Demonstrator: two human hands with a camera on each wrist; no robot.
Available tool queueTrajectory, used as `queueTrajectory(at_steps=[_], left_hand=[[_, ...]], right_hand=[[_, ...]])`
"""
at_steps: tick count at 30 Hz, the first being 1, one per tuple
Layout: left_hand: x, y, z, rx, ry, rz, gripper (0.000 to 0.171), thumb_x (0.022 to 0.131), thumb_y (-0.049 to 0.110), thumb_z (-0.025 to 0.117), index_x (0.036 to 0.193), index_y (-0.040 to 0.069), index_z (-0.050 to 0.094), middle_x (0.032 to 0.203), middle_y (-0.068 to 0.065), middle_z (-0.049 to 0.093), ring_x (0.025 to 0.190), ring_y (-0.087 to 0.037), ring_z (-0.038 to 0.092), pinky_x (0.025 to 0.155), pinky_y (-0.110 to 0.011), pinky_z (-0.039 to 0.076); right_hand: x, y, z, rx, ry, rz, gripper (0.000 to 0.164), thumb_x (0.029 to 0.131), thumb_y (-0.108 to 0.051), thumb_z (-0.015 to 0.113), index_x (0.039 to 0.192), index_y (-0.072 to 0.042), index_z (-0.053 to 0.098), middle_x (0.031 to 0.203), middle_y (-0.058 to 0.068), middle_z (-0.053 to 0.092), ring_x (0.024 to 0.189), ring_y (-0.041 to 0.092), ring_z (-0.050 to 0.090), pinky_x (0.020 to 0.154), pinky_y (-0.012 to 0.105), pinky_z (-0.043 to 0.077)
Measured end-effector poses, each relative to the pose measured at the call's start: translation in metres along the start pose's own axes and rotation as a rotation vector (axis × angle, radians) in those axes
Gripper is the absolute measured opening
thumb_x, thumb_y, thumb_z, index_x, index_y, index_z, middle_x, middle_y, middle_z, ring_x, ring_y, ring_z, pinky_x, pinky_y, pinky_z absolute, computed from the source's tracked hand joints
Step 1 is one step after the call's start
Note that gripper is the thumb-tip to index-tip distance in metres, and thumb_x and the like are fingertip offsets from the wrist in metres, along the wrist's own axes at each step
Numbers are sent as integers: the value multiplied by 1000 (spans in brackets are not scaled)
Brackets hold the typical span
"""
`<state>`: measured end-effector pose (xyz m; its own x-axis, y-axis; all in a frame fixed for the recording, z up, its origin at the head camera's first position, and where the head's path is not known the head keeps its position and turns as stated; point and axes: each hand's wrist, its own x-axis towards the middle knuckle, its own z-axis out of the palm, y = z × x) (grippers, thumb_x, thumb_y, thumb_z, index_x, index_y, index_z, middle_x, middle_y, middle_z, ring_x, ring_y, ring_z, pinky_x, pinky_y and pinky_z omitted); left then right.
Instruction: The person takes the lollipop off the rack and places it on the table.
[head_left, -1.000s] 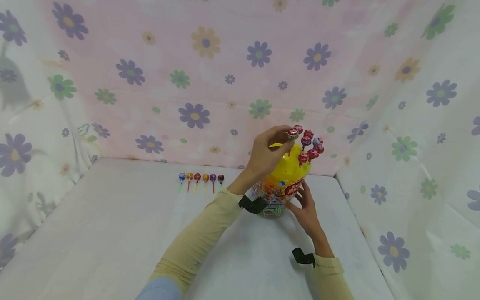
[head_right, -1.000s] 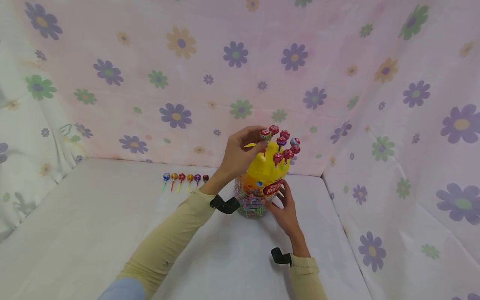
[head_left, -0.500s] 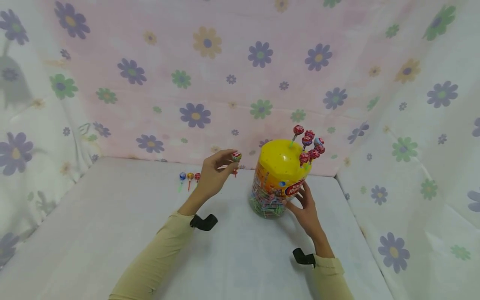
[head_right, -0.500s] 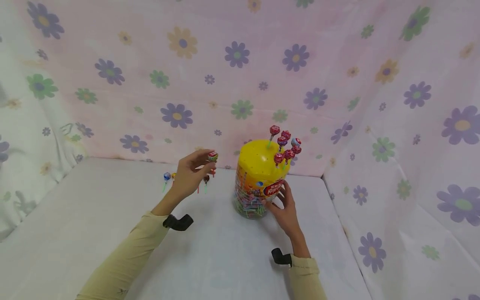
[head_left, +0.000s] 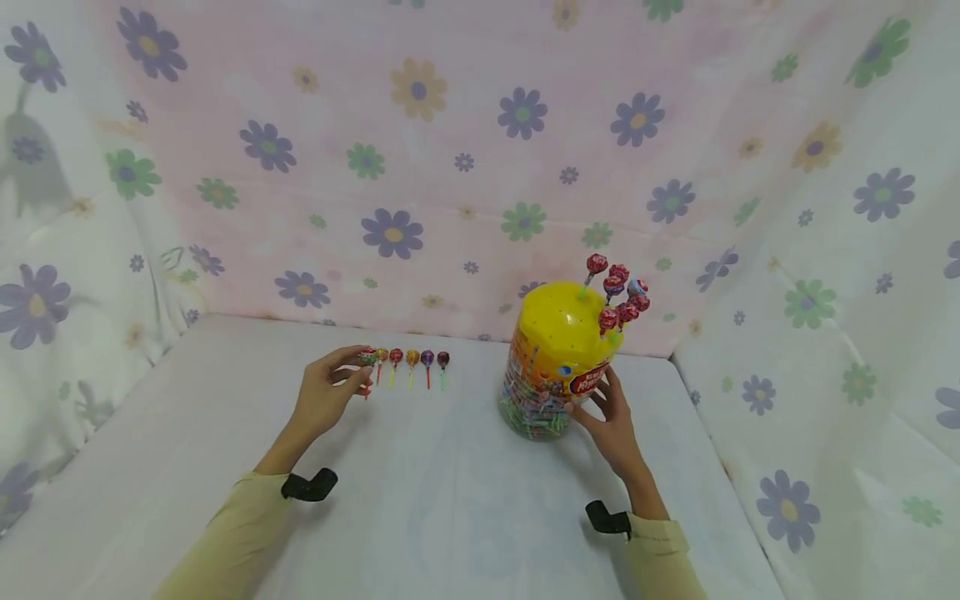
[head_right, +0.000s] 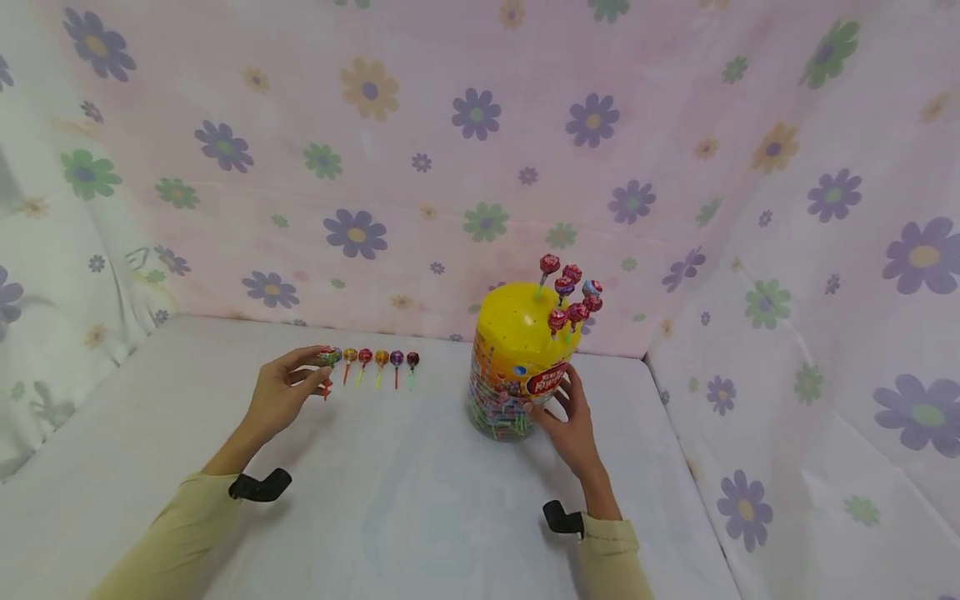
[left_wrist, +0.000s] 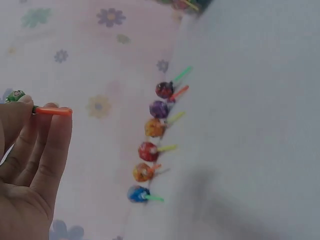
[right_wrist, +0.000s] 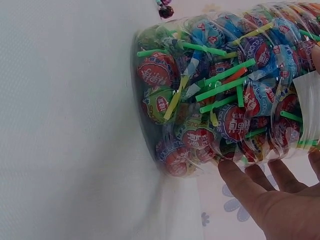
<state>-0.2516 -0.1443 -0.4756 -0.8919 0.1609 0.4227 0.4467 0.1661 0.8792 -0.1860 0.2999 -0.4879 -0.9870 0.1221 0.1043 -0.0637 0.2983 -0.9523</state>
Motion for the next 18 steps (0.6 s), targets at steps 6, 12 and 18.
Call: queueTrajectory(at_steps=[6, 12, 18], left_hand=[[-8, -27, -25, 41, 2, -72, 37, 98, 1, 65, 132, -10, 59, 106, -30, 62, 80, 1, 70, 65, -25, 62], [-7, -40, -34, 60, 17, -135, 37, 97, 0, 66, 132, -11, 59, 107, -30, 62, 82, -2, 70, 66, -25, 62], [-3, -51, -40, 90, 6, -229, 41, 97, 4, 67, 134, -12, 57, 112, -32, 64, 80, -1, 70, 67, -25, 63]], right_hand=[[0, 0, 1, 4, -2, -9, 95, 95, -19, 74, 164, -29, 11, 166, 13, 26, 150, 43, 29, 118, 64, 30], [0, -1, 1, 11, 3, -2, 94, 94, -18, 74, 164, -31, 12, 166, 12, 26, 149, 43, 30, 118, 63, 31], [0, 1, 1, 8, -1, 5, 95, 95, -20, 75, 164, -32, 11, 167, 11, 26, 149, 43, 30, 118, 63, 32]])
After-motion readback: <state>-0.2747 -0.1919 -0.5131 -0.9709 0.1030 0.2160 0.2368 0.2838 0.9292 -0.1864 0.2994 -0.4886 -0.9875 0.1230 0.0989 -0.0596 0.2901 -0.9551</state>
